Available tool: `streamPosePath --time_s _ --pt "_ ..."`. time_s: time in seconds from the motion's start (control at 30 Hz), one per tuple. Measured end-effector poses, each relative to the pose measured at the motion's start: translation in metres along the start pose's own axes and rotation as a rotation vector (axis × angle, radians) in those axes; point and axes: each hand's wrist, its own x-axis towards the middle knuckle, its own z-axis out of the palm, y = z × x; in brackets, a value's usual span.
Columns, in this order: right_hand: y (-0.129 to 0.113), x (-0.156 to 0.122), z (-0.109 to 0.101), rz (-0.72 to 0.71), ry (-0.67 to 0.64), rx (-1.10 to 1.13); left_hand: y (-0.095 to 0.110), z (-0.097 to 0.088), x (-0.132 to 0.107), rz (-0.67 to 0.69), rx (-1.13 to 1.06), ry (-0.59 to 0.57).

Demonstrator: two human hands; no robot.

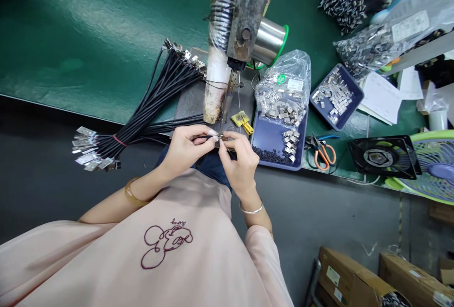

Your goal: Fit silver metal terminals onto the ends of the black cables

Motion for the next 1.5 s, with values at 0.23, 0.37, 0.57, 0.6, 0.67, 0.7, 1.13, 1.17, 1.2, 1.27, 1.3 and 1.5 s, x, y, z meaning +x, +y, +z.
streamPosePath --time_s 0.23,0.37,0.57,0.6,0.67,0.7,1.13,1.17,1.2,1.27,1.3,1.5 --pt "0.002 -0.007 -0.001 -0.054 -0.031 -0.026 -0.002 -0.001 -0.002 -0.082 -0.045 -0.060" --pt "0.002 -0.010 -0.004 -0.085 -0.031 -0.056 -0.004 -0.001 -0.002 -0.099 -0.098 -0.101" --pt "0.000 -0.012 -0.013 0.019 -0.047 -0.015 -0.003 -0.008 -0.002 -0.084 -0.201 -0.197" --pt "-0.001 -0.013 -0.014 0.069 -0.051 0.026 -0.002 -0.010 -0.002 -0.081 -0.201 -0.219" --pt "-0.001 -0.013 -0.016 0.172 -0.059 0.127 0.001 -0.015 -0.003 -0.081 -0.194 -0.292" --pt "-0.001 -0.014 -0.016 0.222 -0.062 0.178 0.003 -0.018 -0.003 -0.083 -0.192 -0.333" --pt "-0.008 -0.019 -0.021 0.300 0.031 0.015 -0.007 -0.012 -0.021 -0.035 -0.066 -0.221" --pt "-0.010 -0.021 -0.022 0.252 0.023 -0.056 -0.008 -0.010 -0.022 -0.025 -0.050 -0.196" --pt "-0.013 -0.022 -0.022 0.207 -0.010 -0.110 -0.010 -0.009 -0.023 -0.014 -0.038 -0.187" --pt "-0.017 -0.023 -0.018 0.122 -0.088 -0.188 -0.012 -0.008 -0.023 0.000 -0.015 -0.192" --pt "-0.018 -0.023 -0.015 0.087 -0.110 -0.214 -0.012 -0.008 -0.024 0.002 -0.007 -0.201" --pt "-0.018 -0.023 -0.004 0.270 -0.157 0.081 -0.009 -0.014 -0.020 -0.081 -0.187 -0.275"
